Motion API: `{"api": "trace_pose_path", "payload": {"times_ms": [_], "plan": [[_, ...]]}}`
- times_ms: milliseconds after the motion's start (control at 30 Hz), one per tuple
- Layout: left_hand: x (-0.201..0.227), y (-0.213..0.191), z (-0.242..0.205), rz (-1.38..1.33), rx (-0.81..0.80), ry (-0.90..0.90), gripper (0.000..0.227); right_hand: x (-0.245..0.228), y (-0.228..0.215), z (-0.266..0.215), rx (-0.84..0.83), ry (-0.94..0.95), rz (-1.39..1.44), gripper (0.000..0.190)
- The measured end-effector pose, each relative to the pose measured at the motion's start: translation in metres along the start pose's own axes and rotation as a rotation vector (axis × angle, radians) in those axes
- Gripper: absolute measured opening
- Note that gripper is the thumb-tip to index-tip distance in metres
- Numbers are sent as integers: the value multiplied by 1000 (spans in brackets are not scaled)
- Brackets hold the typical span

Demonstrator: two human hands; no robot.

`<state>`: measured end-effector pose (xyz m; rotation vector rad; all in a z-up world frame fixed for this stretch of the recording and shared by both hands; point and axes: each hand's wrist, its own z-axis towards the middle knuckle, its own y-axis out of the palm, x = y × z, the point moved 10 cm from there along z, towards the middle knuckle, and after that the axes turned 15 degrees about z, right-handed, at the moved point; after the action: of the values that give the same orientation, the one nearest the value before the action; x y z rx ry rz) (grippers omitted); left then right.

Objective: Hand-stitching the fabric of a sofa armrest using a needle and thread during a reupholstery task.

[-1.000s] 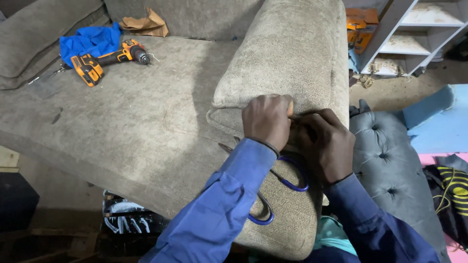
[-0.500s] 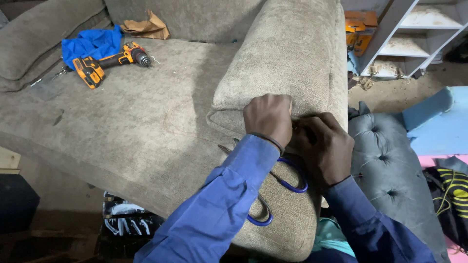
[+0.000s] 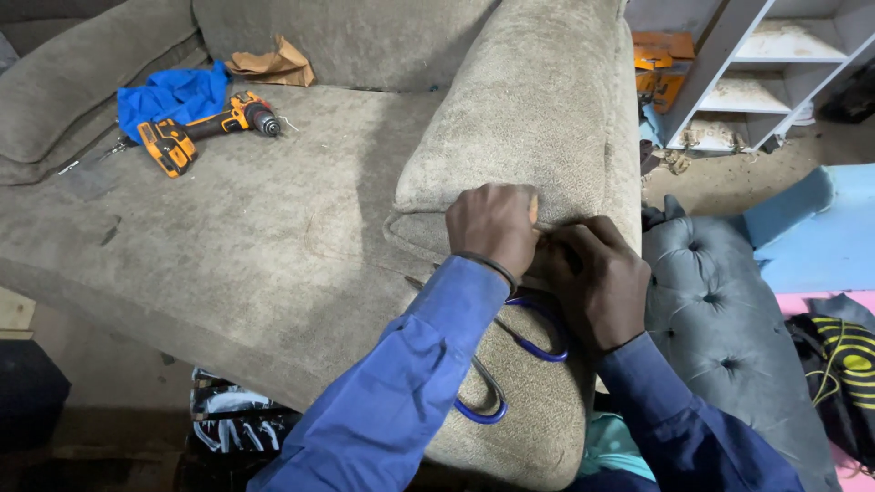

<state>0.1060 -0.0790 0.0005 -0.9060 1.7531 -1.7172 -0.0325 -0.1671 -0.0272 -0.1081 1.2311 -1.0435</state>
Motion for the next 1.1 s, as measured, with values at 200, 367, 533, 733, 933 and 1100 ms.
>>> {"api": "trace_pose_path", "payload": {"times_ms": [200,367,533,733,933,1100], "plan": [[0,9,4,22,1,-30,23,-18,-5,2,13,-20,-4,17],[7,-6,-1,47,74,-14,23,-1,1,-1,17,-45,-98,17],[8,-9,-6,32,26,-49,31,12,11,-3,-14,-52,-183,32],[7,0,0,18,23,-62,30,24,10,-4,-21,-7,-101,29],[6,12,8,22,47,-78,27,19,6,-3,-83,-9,52,31],[7,15,0,-16,104,-44,19,33,-6,-6,-26,-7,93,21]]}}
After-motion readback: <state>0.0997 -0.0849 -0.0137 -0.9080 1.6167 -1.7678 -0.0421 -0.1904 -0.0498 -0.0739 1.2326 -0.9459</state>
